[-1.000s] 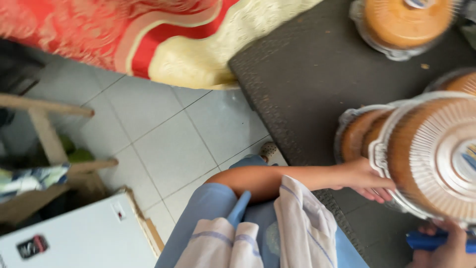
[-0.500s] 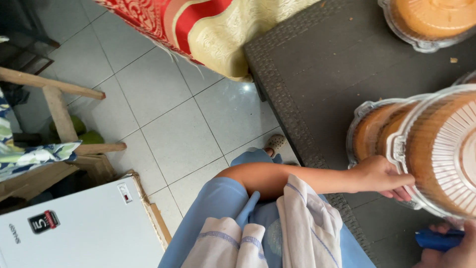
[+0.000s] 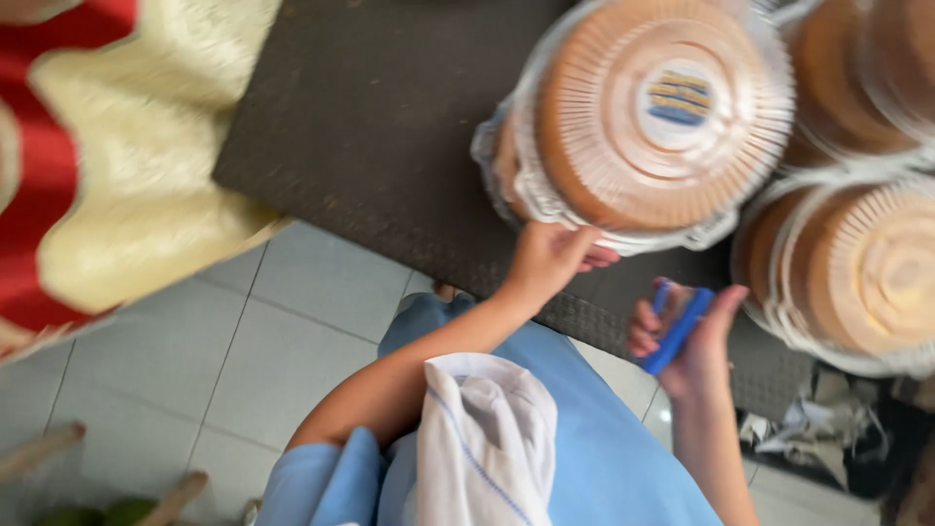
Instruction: The person uses a blue stapler to seal plastic cake containers one by one, moving them between stacks on a table.
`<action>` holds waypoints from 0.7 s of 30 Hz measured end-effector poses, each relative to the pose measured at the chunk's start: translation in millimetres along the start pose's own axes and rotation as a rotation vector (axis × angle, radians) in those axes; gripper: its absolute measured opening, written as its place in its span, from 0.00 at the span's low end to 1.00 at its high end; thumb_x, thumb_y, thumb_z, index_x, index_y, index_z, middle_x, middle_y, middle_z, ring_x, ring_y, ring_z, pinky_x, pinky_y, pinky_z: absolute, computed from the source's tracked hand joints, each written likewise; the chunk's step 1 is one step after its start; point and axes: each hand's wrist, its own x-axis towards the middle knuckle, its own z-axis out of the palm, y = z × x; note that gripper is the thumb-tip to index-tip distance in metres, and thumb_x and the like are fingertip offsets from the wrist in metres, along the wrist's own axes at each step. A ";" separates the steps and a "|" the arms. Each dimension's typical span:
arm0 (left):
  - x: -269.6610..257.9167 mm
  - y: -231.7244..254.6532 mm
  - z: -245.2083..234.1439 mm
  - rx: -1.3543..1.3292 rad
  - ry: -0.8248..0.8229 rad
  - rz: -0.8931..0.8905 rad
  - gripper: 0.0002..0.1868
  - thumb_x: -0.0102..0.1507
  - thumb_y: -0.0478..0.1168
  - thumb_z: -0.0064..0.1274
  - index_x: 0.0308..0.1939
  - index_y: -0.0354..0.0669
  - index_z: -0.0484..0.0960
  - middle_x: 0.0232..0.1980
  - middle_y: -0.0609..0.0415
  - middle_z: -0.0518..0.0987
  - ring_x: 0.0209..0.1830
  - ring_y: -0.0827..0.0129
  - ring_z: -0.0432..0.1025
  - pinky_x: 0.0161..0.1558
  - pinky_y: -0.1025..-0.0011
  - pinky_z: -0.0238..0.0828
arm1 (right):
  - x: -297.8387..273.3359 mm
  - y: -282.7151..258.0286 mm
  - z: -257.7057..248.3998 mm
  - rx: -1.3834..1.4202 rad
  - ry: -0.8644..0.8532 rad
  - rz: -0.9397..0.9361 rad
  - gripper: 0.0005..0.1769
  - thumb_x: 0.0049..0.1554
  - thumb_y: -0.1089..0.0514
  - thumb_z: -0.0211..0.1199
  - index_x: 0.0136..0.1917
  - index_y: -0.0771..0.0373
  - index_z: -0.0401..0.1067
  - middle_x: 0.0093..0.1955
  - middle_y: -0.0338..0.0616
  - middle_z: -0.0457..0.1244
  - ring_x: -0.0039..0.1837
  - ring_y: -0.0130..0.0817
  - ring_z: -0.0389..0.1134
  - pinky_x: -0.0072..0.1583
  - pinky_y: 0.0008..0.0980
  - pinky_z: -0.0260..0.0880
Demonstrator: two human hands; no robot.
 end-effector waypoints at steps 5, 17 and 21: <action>-4.7 5.5 -8.7 0.302 0.127 0.119 0.16 0.60 0.49 0.54 0.23 0.47 0.89 0.22 0.55 0.84 0.24 0.77 0.79 0.32 0.80 0.81 | 4.5 29.6 19.0 -0.124 -0.231 -0.123 0.41 0.65 0.24 0.35 0.66 0.61 0.59 0.42 0.52 0.54 0.36 0.42 0.56 0.38 0.44 0.65; -4.0 3.6 -12.0 0.422 0.182 0.223 0.22 0.60 0.49 0.55 0.11 0.51 0.79 0.09 0.60 0.69 0.14 0.77 0.64 0.25 0.78 0.66 | 10.4 15.7 63.7 -0.354 -0.219 -0.269 0.32 0.70 0.41 0.44 0.60 0.76 0.65 0.42 0.59 0.63 0.39 0.42 0.67 0.41 0.44 0.75; -10.5 8.3 -6.2 0.373 0.225 0.304 0.21 0.59 0.44 0.56 0.11 0.44 0.76 0.09 0.55 0.65 0.17 0.77 0.59 0.25 0.74 0.60 | 11.4 17.8 68.5 -0.344 -0.203 -0.274 0.30 0.70 0.42 0.45 0.59 0.75 0.65 0.40 0.59 0.62 0.38 0.43 0.68 0.39 0.44 0.75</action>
